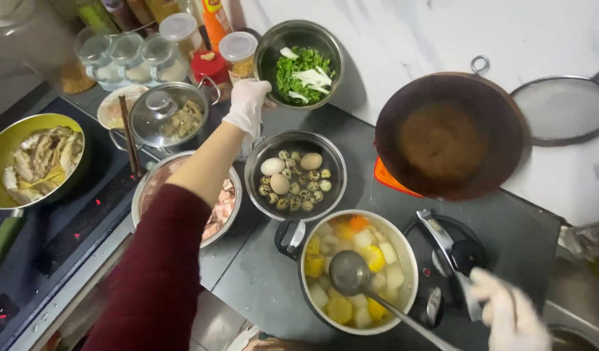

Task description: The person opens a pressure cooker containing a vegetable soup with corn and carrots, stirs the contents with a ladle, and adds chopped green vegetables and a powdered seasoning. The person then closes the pressure cooker.

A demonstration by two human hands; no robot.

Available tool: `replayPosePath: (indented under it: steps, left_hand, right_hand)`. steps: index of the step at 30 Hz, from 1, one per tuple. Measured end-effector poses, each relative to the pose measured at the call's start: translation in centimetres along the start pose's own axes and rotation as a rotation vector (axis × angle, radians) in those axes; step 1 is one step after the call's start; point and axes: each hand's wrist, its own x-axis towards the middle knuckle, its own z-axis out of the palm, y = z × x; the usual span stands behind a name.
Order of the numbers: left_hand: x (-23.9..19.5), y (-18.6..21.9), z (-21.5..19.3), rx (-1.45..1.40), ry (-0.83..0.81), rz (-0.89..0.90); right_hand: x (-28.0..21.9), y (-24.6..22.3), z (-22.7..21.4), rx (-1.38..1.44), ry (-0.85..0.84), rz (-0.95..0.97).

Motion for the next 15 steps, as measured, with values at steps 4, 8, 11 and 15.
replayPosePath:
  steps: [4, 8, 11, 15]
  left_hand:
    - [-7.4, 1.7, -1.3, -0.066, -0.048, 0.133]
    - [-18.8, 3.4, -2.6, -0.066, -0.079, 0.16]
    - [-23.9, 3.0, -2.4, 0.069, -0.094, 0.197]
    - [-27.7, 0.3, -0.9, 0.05, -0.165, 0.188]
  right_hand:
    - [2.2, -8.5, 0.0, -0.162, -0.018, -0.15]
    - [3.4, -17.7, 1.7, -0.016, -0.249, -0.505]
    - [5.5, -21.8, 3.9, 0.003, -0.445, -0.611]
    - [7.6, -21.2, 8.3, -0.353, -0.485, -0.534]
